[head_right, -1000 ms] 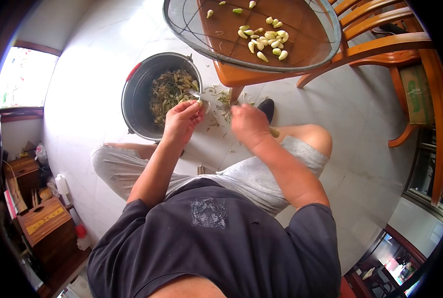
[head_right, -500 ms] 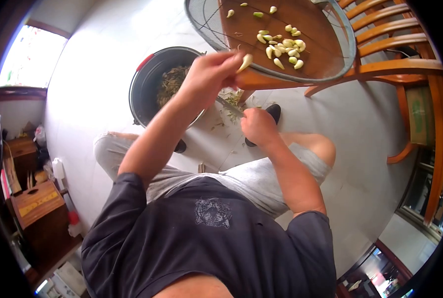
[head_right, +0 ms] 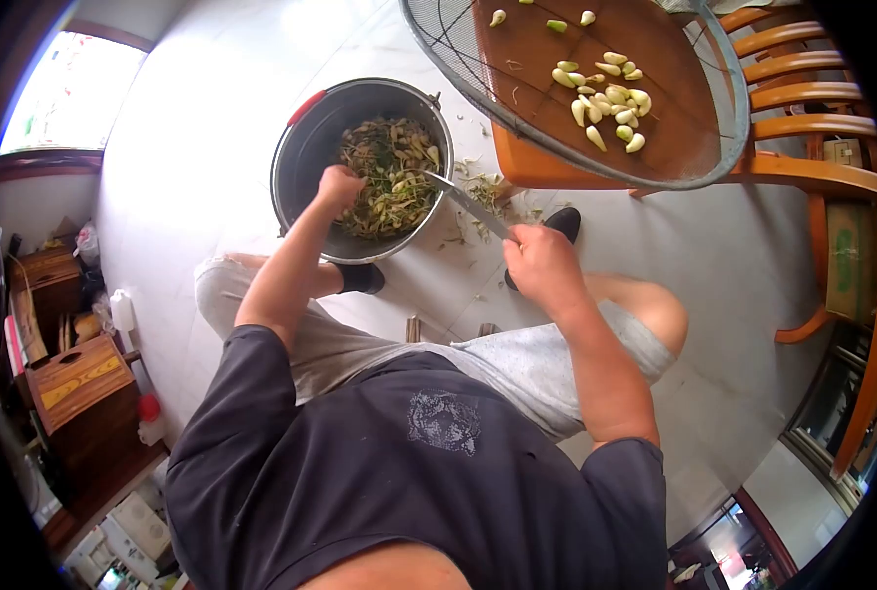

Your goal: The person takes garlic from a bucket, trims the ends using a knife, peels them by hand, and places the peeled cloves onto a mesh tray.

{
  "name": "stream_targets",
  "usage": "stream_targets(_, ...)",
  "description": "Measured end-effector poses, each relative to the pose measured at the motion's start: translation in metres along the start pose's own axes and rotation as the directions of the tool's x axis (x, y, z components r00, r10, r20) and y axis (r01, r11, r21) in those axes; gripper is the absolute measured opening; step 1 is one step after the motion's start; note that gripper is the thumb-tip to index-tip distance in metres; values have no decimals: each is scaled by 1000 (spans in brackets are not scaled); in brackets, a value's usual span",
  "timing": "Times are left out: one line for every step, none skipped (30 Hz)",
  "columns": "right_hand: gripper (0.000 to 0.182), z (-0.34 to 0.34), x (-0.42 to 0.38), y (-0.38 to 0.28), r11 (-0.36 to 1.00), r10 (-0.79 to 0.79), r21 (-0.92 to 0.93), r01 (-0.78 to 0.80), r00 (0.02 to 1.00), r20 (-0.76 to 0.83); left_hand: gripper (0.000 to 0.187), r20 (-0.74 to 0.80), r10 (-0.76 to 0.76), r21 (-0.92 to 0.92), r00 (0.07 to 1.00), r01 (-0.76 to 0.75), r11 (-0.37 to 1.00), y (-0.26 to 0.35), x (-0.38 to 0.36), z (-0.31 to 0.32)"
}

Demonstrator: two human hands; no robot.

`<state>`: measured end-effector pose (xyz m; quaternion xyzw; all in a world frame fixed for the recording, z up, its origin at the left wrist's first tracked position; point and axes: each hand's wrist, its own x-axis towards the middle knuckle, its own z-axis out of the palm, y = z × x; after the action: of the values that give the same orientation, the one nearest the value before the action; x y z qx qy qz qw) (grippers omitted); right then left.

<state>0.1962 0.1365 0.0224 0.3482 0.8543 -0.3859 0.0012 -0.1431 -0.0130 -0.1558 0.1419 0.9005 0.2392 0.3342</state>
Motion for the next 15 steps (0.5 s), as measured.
stream_targets(20,1,2,0,1000,-5,0,5,1000,3,24,-28,-57,51,998,58,997,-3,-4,8)
stream_targets(21,3,3,0,1000,-8,-1,8,1000,5,29,-77,32,166,996,-19,986,-14,2,16)
stream_targets(21,4,4,-1,1000,-11,-3,11,1000,8,33,-66,33,227,997,-17,974,-9,-4,15)
stream_targets(21,4,6,-2,1000,-12,-12,12,1000,15,32,-81,25,207,996,-7,978,-1,-13,13)
stream_targets(21,4,7,-4,1000,-12,-19,13,1000,24,31,-95,14,188,995,4,982,5,-21,13)
stream_targets(21,5,8,-4,1000,-14,-26,15,999,33,29,-179,78,232,981,-35,972,3,-23,19)
stream_targets(21,6,10,-4,999,-16,-30,17,999,35,26,-261,146,280,954,-70,958,0,-22,26)
stream_targets(21,8,11,-3,999,-19,-35,21,999,36,24,-337,216,329,916,-101,939,-2,-22,29)
stream_targets(21,9,12,-3,999,-22,-40,23,999,35,23,-327,269,357,906,-145,923,-5,-22,30)
stream_targets(21,9,12,-3,999,-24,-38,26,999,30,21,-315,322,383,893,-191,904,-7,-22,30)
stream_targets(21,9,12,-5,999,-28,-36,29,999,25,20,-303,374,408,876,-235,882,-9,-21,30)
stream_targets(21,9,12,-6,999,-32,-33,33,999,20,20,-296,378,398,877,-246,884,-10,-19,29)
stream_targets(22,8,12,-6,999,-30,-39,32,999,32,20,-288,382,389,878,-257,885,-12,-18,27)
stream_targets(22,8,13,-6,999,-29,-44,31,999,43,20,-281,385,380,879,-267,886,-14,-17,27)
stream_targets(22,7,13,-6,998,-29,-49,32,998,53,18,-310,416,364,855,-298,883,-10,-21,24)
